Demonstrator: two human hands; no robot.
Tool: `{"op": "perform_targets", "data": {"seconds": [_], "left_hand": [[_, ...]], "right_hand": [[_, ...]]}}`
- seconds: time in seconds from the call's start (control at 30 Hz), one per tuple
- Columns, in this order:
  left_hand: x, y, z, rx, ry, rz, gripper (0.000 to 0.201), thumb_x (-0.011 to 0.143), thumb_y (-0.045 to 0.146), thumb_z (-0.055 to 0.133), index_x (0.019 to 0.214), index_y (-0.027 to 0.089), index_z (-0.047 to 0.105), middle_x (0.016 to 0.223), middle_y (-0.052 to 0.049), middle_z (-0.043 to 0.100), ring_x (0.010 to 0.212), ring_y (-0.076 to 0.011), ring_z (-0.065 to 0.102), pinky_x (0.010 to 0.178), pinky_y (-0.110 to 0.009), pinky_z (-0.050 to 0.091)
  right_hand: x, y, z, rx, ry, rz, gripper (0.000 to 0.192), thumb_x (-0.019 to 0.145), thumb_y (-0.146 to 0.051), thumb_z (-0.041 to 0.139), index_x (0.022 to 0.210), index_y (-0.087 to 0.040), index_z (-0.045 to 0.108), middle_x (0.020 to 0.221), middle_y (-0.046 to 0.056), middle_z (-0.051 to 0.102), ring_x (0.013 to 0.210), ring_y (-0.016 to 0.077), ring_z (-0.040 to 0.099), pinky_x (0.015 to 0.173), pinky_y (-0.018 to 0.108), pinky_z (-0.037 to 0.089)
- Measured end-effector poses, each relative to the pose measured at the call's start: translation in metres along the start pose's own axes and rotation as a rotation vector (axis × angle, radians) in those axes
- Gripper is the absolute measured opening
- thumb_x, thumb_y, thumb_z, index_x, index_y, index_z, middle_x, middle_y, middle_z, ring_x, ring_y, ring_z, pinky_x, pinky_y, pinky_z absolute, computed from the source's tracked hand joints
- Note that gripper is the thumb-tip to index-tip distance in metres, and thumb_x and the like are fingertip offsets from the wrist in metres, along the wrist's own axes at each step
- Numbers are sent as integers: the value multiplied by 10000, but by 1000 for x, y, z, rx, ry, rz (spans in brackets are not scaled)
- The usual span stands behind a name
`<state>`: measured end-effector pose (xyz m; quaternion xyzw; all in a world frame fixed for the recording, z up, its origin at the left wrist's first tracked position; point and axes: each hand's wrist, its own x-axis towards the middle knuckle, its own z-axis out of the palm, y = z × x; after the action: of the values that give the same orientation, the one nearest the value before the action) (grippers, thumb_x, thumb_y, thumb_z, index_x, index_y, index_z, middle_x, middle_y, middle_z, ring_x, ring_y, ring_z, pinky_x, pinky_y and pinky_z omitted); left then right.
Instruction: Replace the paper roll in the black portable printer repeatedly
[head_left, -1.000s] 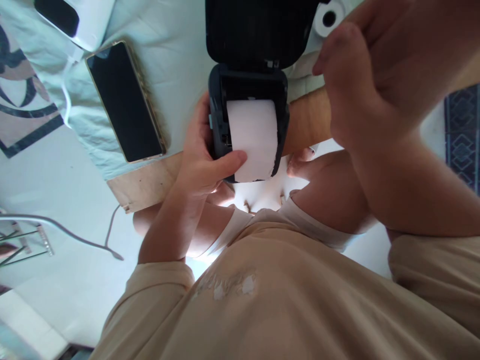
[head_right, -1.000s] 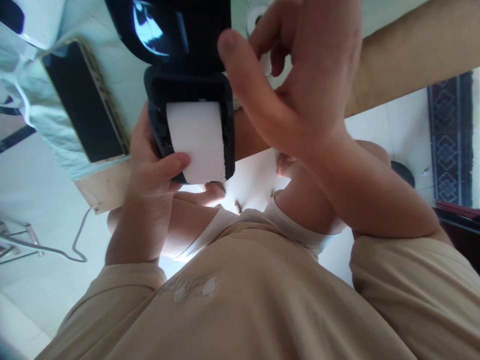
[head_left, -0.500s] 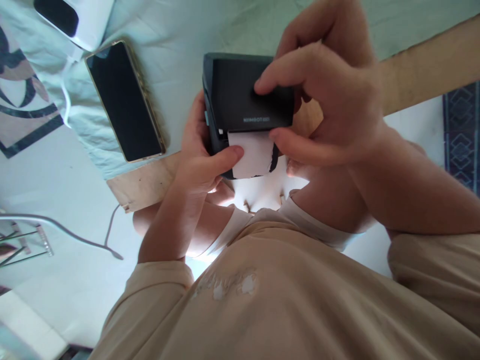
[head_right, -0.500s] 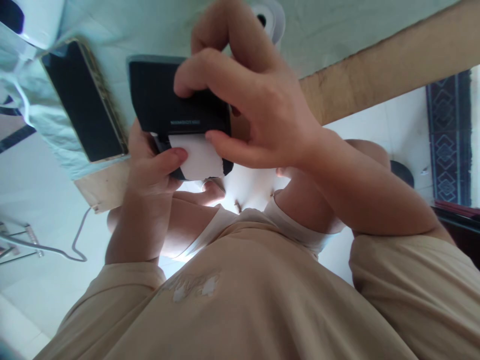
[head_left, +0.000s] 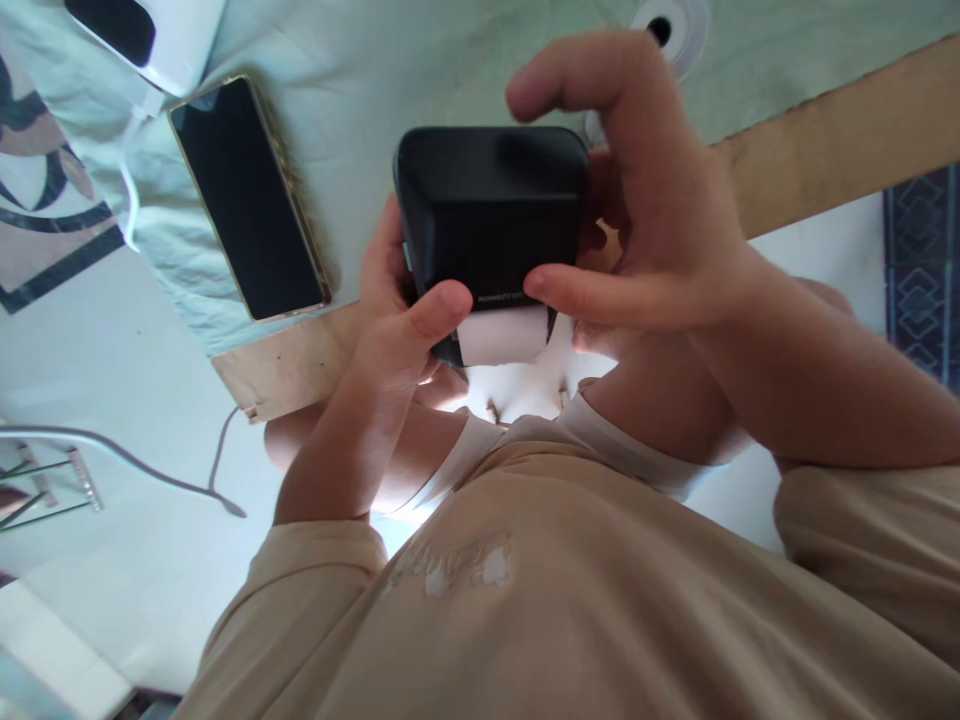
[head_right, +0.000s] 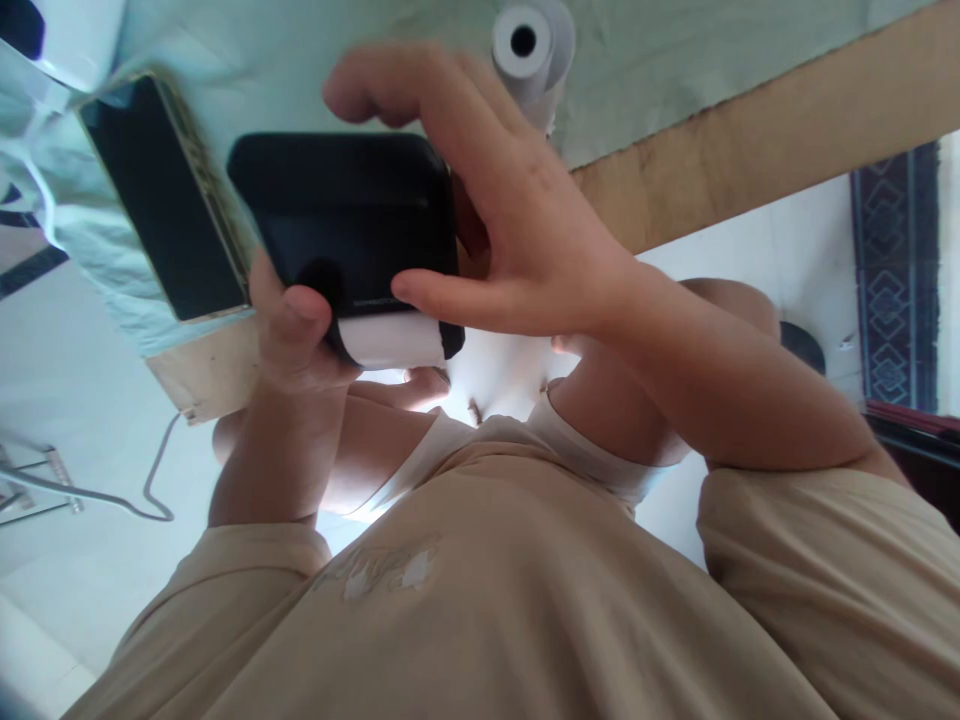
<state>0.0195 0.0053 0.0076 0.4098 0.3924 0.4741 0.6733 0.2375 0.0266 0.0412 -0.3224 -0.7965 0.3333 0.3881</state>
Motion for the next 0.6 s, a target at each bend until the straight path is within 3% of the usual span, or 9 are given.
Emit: {"op": "perform_targets", "data": {"seconds": [0.1, 0.33, 0.47, 0.6], "left_hand": [[-2, -1, -2, 3, -57, 14, 603, 717, 602, 865, 1236, 327, 728, 1038, -53, 767, 974, -292, 766, 682, -388, 592], [0, 7, 6, -22, 1, -105, 651, 621, 569, 929, 1182, 309, 727, 896, -48, 768, 877, -318, 779, 670, -431, 623], [-1, 10, 9, -68, -10, -115, 657, 592, 556, 921, 1177, 327, 730, 901, -45, 795, 762, -283, 748, 537, -383, 561], [-5, 16, 9, -43, 3, -170, 615, 668, 537, 884, 1219, 329, 705, 956, -48, 802, 810, -293, 775, 484, -349, 521]], "right_hand": [[1, 2, 1, 126, -78, 95, 735, 945, -580, 637, 1441, -73, 446, 1481, 131, 572, 1350, 175, 589, 1191, 335, 535], [3, 15, 1, 209, -128, 114, 695, 938, -559, 655, 1444, -141, 425, 1456, 73, 564, 995, 59, 596, 912, 263, 577], [4, 13, 0, 153, -128, 51, 708, 939, -565, 675, 1440, -117, 454, 1449, 77, 575, 1235, 134, 628, 1045, 279, 578], [4, 9, 0, 105, -119, 34, 749, 940, -634, 641, 1450, -118, 457, 1493, 86, 572, 1392, 181, 592, 1225, 336, 525]]}}
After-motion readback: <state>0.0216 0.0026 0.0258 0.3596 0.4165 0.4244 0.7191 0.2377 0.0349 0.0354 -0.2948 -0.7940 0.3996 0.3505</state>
